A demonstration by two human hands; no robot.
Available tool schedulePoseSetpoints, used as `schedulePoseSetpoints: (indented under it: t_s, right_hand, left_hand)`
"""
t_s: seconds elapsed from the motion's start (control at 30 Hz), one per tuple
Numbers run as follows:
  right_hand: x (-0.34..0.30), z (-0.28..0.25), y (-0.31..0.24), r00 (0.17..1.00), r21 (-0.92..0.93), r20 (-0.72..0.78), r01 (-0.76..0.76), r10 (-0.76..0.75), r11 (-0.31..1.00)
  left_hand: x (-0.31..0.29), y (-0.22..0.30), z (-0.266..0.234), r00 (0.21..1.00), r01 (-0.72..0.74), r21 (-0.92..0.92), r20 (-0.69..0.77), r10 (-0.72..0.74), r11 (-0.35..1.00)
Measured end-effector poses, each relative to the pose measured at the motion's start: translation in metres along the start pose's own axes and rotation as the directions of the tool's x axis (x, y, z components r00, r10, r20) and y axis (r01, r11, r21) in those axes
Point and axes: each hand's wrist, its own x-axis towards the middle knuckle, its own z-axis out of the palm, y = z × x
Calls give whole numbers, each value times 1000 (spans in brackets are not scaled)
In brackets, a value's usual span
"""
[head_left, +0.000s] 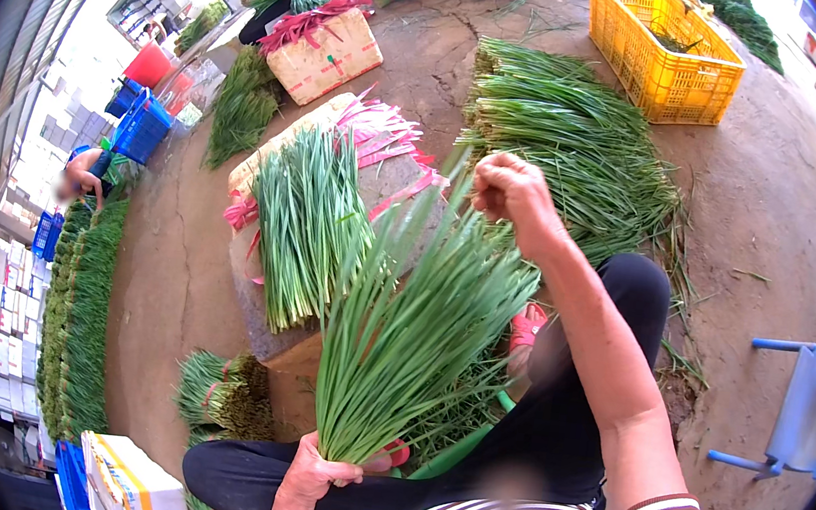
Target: The person picks up large handfuls of green chives, aligns the roots by hand, and secures them into bundles using pink plastic strips.
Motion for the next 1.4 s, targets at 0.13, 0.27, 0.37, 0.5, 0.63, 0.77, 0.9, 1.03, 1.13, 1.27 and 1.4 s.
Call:
schedulePoseSetpoints:
  t_s: [0.13,0.27,0.37,0.5,0.63,0.77,0.9,1.03,1.13,1.27,1.4]
  right_hand:
    - [-13,-17,-19,998,16,-43,-37,37,999]
    - [-19,-17,-14,999,-91,20,-39,41,995]
    - [-30,0,-17,998,-179,69,8,5,984]
    - [-34,6,-17,996,-258,80,51,-31,965]
    - [-28,-1,-18,999,-271,39,45,-36,962]
    - [-28,-5,-10,993,-387,58,117,-102,915]
    - [-29,-4,1,955,-578,122,290,-271,762]
    - [-36,3,1,931,-729,263,364,-254,579]
    - [-40,7,15,933,-856,315,359,-175,371]
    - [-43,11,26,900,-873,370,422,-233,246]
    - [-46,15,25,878,-858,441,473,-185,203]
  left_hand:
    - [1,-10,-12,999,-6,-54,-53,3,999]
    - [3,-16,-19,996,-37,-78,-79,31,996]
    - [3,-19,-21,993,-64,-44,-100,60,997]
    - [4,-13,-11,989,-72,6,-129,72,997]
    - [2,-13,-6,983,-82,42,-163,87,996]
    - [2,-17,-12,984,-79,65,-152,88,995]
    - [3,-17,-10,981,-99,119,-154,117,988]
    - [2,-20,-11,975,-109,143,-176,134,984]
    - [2,-18,-7,972,-106,142,-193,133,984]
    - [2,-16,-6,972,-104,139,-194,130,985]
    - [2,-17,-6,975,-127,112,-171,145,986]
